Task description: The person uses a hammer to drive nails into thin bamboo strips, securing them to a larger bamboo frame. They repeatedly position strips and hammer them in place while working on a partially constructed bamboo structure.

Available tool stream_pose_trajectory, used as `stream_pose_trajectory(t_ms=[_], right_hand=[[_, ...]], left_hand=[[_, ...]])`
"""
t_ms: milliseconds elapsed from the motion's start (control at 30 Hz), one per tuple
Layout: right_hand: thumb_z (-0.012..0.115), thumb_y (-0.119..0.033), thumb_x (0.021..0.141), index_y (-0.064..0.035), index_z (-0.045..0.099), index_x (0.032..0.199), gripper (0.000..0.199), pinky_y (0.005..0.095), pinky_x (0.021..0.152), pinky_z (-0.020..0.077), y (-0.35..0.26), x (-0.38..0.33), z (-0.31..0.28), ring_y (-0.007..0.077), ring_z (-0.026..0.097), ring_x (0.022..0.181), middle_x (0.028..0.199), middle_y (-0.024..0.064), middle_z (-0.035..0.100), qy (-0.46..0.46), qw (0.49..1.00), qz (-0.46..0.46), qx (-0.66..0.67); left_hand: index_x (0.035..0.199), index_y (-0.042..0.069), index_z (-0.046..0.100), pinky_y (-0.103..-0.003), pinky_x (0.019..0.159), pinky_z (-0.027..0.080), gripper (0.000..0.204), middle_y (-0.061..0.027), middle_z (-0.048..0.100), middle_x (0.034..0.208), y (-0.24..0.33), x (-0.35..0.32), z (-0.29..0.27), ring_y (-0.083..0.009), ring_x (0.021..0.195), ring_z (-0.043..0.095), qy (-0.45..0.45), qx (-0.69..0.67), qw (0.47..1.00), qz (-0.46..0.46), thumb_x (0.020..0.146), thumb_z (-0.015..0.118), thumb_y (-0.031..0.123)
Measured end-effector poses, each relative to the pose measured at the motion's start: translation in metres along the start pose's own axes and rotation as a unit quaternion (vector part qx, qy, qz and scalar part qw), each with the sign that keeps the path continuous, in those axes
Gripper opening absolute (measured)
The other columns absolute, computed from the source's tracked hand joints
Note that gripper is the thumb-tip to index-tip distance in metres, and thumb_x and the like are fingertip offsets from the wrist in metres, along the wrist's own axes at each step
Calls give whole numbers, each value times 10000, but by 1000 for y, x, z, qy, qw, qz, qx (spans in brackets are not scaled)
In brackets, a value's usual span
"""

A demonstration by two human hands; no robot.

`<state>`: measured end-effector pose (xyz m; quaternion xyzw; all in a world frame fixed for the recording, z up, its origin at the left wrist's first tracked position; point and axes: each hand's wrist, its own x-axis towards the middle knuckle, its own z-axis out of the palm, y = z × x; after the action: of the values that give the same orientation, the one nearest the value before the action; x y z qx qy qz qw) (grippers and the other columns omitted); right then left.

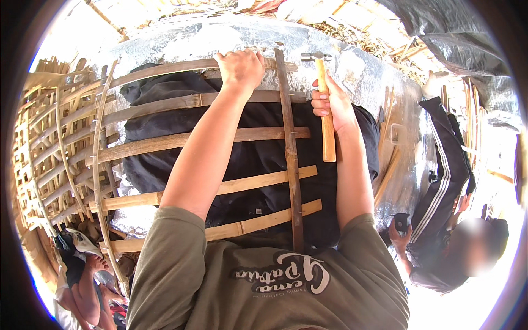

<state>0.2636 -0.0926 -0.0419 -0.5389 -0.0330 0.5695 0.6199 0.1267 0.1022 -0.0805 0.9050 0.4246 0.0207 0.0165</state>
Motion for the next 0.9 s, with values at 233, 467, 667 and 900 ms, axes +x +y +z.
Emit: stream_pose_trajectory(t_ms=[233, 467, 667, 900], right_hand=[[460, -438, 1062, -56, 491, 1018, 386, 207, 441, 277, -1, -3, 2, 27, 304, 504, 673, -63, 328, -9, 1000, -6, -11], [468, -441, 1057, -55, 494, 1021, 388, 206, 444, 282, -1, -2, 0, 26, 310, 509, 680, -63, 331, -11, 1000, -4, -9], [462, -416, 1061, -54, 499, 1024, 366, 205, 447, 286, -1, -1, 0, 25, 313, 513, 683, -64, 333, -12, 1000, -5, -8], [457, -486, 1057, -69, 510, 1020, 422, 186, 412, 247, -2, -4, 6, 10, 266, 475, 659, -76, 314, 12, 1000, 4, -9]], left_hand=[[879, 56, 735, -591, 925, 445, 483, -160, 729, 794, 1, -1, -6, -321, 812, 721, -15, 0, 1000, 2, 1025, 389, 360], [877, 62, 739, -593, 922, 448, 489, -159, 731, 801, 1, 1, -7, -318, 819, 722, -33, 14, 999, 2, 1029, 391, 370], [871, 69, 742, -583, 900, 457, 483, -147, 730, 792, 0, 1, -3, -311, 817, 720, -17, 22, 1000, 3, 1025, 402, 375], [831, 77, 731, -561, 905, 445, 500, -127, 714, 761, 1, 0, -6, -293, 796, 709, -20, 13, 1000, 2, 1033, 374, 364]])
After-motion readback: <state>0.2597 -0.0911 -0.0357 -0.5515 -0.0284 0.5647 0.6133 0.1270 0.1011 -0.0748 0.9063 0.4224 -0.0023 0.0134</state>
